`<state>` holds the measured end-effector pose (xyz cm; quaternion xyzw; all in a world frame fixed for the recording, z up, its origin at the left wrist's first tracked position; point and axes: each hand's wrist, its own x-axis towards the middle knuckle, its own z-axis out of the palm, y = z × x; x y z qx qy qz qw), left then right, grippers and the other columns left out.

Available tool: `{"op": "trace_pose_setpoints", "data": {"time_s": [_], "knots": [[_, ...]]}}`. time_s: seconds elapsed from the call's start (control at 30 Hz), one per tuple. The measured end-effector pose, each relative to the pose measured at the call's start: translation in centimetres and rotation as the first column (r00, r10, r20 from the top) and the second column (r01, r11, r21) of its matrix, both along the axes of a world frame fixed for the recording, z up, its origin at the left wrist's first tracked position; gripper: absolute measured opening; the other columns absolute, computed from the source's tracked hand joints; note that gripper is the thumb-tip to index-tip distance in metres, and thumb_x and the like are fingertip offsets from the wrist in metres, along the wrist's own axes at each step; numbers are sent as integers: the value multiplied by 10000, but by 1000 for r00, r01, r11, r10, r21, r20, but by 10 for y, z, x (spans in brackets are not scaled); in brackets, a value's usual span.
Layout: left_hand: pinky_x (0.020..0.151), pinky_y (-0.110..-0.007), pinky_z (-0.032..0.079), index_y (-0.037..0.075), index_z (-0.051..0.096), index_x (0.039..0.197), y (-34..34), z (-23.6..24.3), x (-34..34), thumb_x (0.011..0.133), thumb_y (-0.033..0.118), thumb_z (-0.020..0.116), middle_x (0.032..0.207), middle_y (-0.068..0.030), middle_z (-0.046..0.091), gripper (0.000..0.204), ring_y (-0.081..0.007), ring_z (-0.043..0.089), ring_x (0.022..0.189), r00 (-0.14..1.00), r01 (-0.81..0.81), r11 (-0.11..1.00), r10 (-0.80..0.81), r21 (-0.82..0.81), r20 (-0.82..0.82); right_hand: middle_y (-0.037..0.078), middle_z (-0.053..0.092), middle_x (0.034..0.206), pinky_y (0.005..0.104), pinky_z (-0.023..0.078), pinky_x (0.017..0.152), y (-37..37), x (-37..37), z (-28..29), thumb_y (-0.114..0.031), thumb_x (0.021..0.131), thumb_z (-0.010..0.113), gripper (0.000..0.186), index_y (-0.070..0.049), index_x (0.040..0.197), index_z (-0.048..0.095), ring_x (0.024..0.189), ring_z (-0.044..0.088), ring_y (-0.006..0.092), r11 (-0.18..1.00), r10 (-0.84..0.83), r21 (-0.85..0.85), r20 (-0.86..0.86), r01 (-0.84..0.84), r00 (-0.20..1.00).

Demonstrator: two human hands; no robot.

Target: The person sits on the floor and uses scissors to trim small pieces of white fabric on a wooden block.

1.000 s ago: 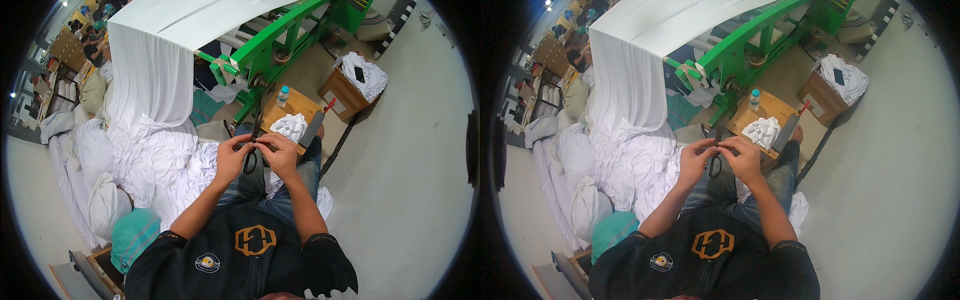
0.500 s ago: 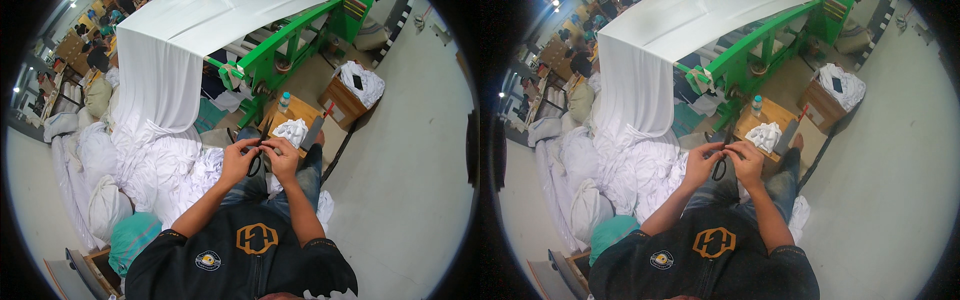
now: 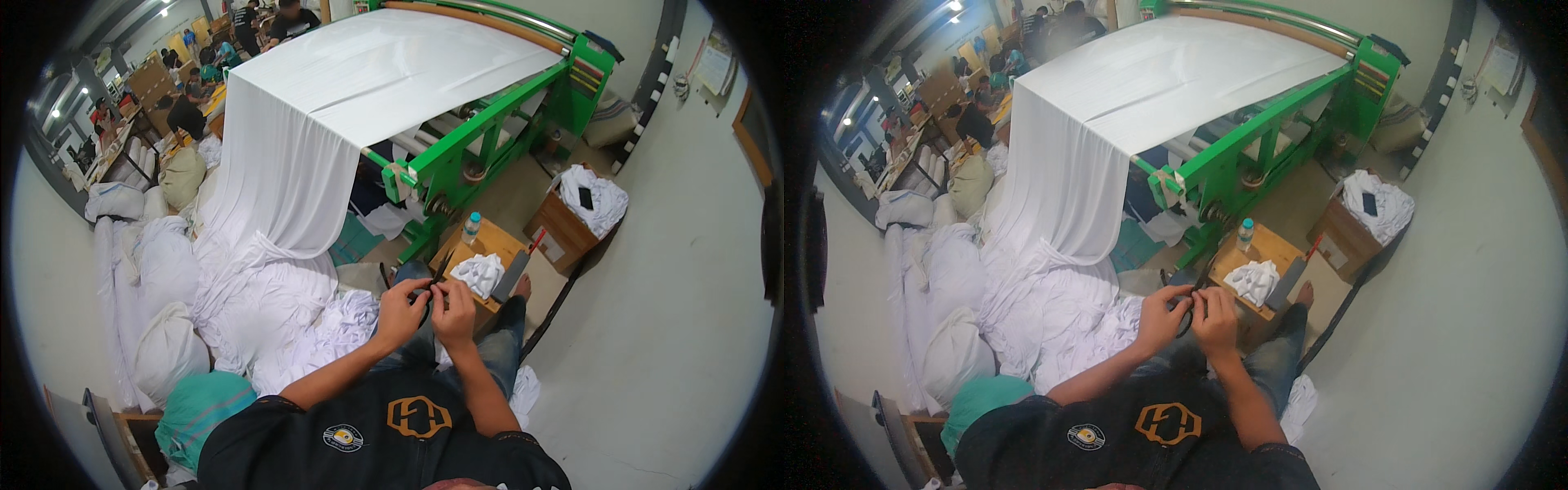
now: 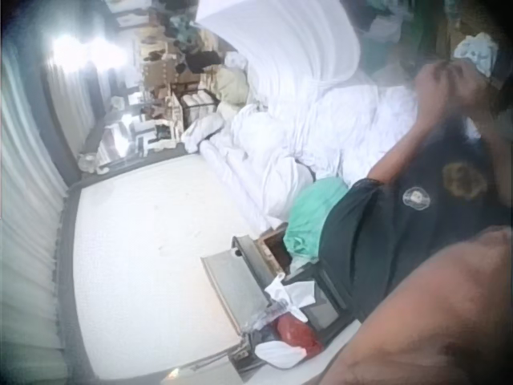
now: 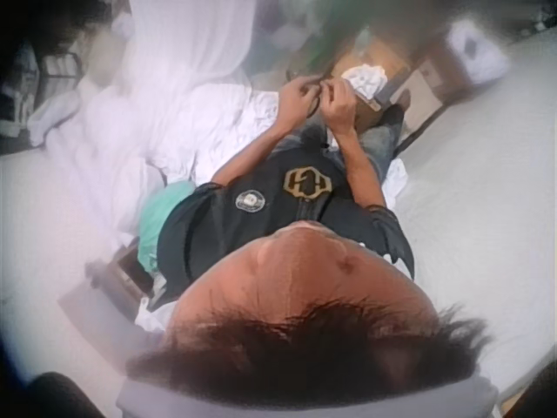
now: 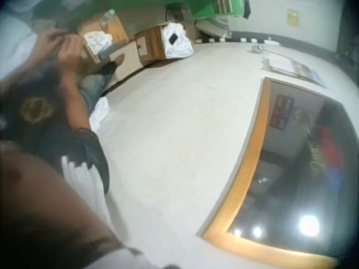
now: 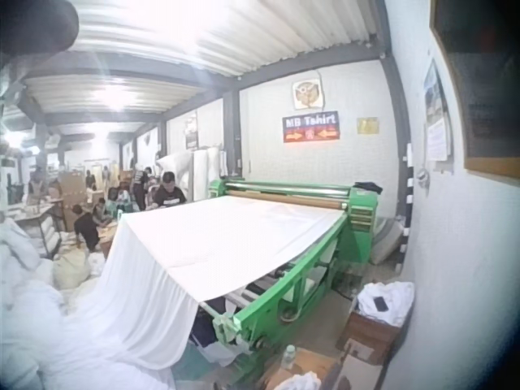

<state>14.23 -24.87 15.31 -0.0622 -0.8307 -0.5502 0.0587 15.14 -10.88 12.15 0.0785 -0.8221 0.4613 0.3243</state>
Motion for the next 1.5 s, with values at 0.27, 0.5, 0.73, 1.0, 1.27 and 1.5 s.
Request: {"op": "trace_pose_setpoints", "data": {"time_s": [0.27, 0.5, 0.73, 1.0, 1.27, 1.5], "knots": [[760, -350, 579, 3, 779, 1218, 0, -4, -3, 936, 101, 743, 1102, -152, 806, 300, -208, 732, 815, 996, 0, 995, -9, 100, 85, 173, 744, 994, 383, 581, 804, 3, 1, 5, 16, 890, 788, 130, 31, 1014, 755, 899, 741, 336, 984, 24, -175, -27, -29, 999], [758, -367, 586, 0, 773, 1216, 1, -12, 0, 943, 105, 723, 1112, -173, 795, 297, -251, 749, 819, 999, 1, 998, -4, 67, 43, 169, 721, 954, 431, 564, 779, 4, -2, -9, -18, 906, 780, 87, 11, 968, 726, 876, 709, 361, 999, -9, -43, -84, 5, 996], [866, -382, 608, -3, 753, 1232, 9, -1, 10, 959, 88, 697, 1131, -167, 779, 292, -295, 764, 979, 999, 41, 999, -42, 30, 11, 180, 608, 840, 524, 447, 719, 0, 1, -10, -158, 1028, 671, 250, 1, 850, 596, 785, 592, 439, 998, -57, 36, 93, 54, 994], [878, -389, 609, -18, 752, 1216, 5, 4, 14, 948, 75, 699, 1151, -182, 763, 289, -337, 759, 989, 1000, 20, 1000, -20, 12, 13, 175, 604, 801, 513, 415, 724, 0, 5, -3, -236, 1035, 628, 282, -17, 860, 591, 759, 571, 408, 999, -23, 40, 46, 22, 999], [860, -391, 605, -13, 757, 1212, 5, 2, 13, 958, 73, 689, 1149, -174, 764, 276, -337, 756, 981, 999, 23, 1000, -23, -12, -24, 166, 629, 786, 513, 440, 720, 2, 4, -14, -180, 1015, 664, 195, -22, 907, 624, 725, 580, 400, 999, 15, 46, 124, -21, 992], [807, -355, 573, 9, 753, 1252, 3, -11, 9, 946, 99, 701, 1113, -144, 786, 323, -229, 739, 926, 998, 15, 996, -21, 88, 59, 129, 640, 785, 465, 473, 688, 0, 7, -5, -163, 945, 756, 167, -29, 974, 661, 734, 622, 338, 999, 31, -31, 28, -31, 999]]}}
